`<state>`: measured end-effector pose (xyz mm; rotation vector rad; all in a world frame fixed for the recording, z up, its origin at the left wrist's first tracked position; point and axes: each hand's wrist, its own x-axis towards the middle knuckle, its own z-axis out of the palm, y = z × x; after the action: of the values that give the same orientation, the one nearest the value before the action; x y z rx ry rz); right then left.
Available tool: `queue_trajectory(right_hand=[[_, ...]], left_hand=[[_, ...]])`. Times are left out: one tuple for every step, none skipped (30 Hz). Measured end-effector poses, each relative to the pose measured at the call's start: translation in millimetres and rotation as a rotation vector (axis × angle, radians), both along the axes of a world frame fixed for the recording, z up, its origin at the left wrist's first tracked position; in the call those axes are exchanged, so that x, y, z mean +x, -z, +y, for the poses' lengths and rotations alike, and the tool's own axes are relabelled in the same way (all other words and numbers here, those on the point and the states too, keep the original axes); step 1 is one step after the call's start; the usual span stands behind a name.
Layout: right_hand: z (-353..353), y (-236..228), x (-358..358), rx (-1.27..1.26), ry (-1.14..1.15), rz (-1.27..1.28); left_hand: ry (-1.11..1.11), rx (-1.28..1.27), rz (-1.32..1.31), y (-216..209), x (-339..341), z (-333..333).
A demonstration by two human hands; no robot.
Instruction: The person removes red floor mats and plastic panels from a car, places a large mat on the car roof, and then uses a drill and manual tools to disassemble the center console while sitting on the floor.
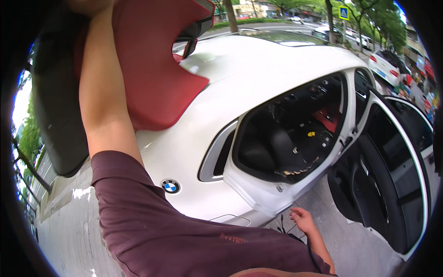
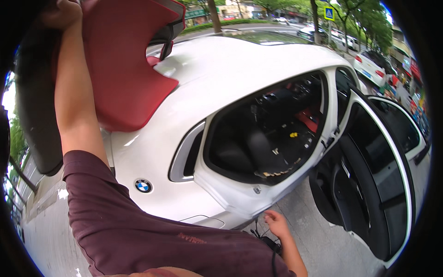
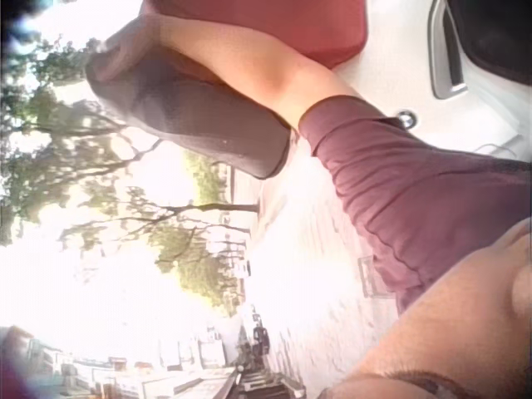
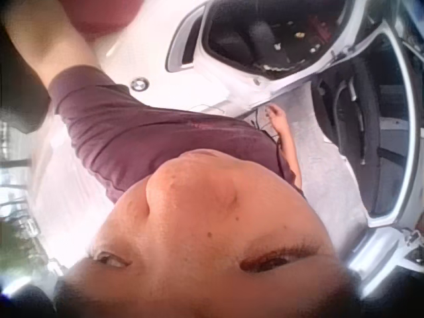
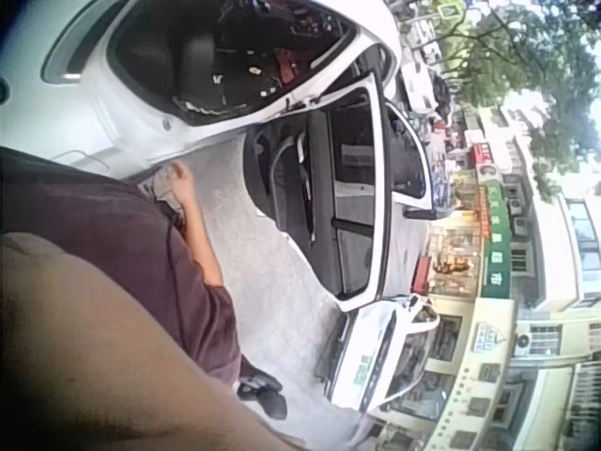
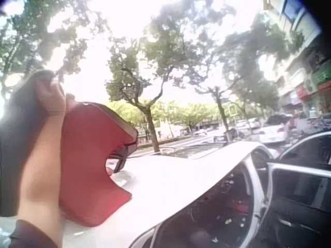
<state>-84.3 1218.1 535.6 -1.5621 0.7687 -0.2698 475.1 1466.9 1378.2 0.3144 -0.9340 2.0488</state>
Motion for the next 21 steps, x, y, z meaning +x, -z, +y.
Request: queue_trajectory(right_hand=[[-1.0,30.3,-16.6,0.087,0.079,0.029],[-5.7,51.1,-40.6,0.157,0.215,0.068],[-9.3,73.9,-68.6,0.208,0.320,0.113],[-9.2,98.3,-89.4,0.271,0.392,0.146],[-12.1,122.2,-105.4,0.333,0.457,0.180],[-12.7,143.0,-118.7,0.356,0.499,0.221],[-8.7,161.2,-134.3,0.381,0.531,0.274],[-3.6,172.7,-146.7,0.402,0.575,0.326],[1.4,181.6,-148.2,0.432,0.566,0.370],[5.2,194.8,-135.2,0.466,0.509,0.405],[10.3,211.3,-109.4,0.505,0.419,0.435],[12.0,222.5,-130.2,0.464,0.439,0.471],[13.5,236.6,-128.2,0.429,0.367,0.491],[20.5,236.1,-124.5,0.446,0.381,0.480],[10.9,259.9,-126.8,0.279,0.242,0.496],[-5.3,280.1,-120.2,0.033,-0.052,0.577],[2.3,281.8,-101.1,0.095,-0.016,0.557],[-2.7,291.8,-92.2,0.089,-0.029,0.587],[-0.7,277.1,-72.2,0.057,-0.054,0.660],[-21.4,298.6,-76.1,-0.054,-0.075,0.740],[-22.9,295.4,-68.7,-0.024,-0.135,0.615]], left_hand=[[0.065,0.112,0.119,-4.2,67.5,3.9],[0.265,0.239,0.265,36.1,78.7,-35.3],[0.174,0.284,0.770,72.5,84.1,-48.5],[-0.233,0.376,1.065,70.4,104.4,-38.5],[-0.562,0.488,1.260,60.7,121.3,-32.4],[-0.769,0.468,1.392,66.6,124.8,-42.4],[-0.994,0.444,1.521,76.6,123.6,-46.8],[-1.181,0.490,1.541,91.2,104.7,-53.8],[-1.383,0.521,1.545,93.2,80.0,-50.6],[-1.575,0.803,1.543,52.3,89.9,-12.6],[-1.662,0.681,1.418,8.5,105.9,43.2],[-1.437,0.714,1.286,62.6,76.0,3.5],[-1.339,0.835,1.179,68.2,63.3,32.5],[-1.282,0.932,1.219,103.9,19.1,23.3],[-1.216,1.002,1.272,132.7,-31.4,34.5],[-1.192,0.928,1.169,169.7,-45.3,64.5],[-1.206,0.855,1.061,203.9,-63.0,93.8],[-1.189,0.785,0.958,242.8,-74.0,118.2],[-1.165,0.793,1.046,284.1,-100.1,126.0],[-1.202,0.792,1.225,318.7,-98.8,130.9],[-1.302,0.780,1.400,339.7,-92.7,135.2]])
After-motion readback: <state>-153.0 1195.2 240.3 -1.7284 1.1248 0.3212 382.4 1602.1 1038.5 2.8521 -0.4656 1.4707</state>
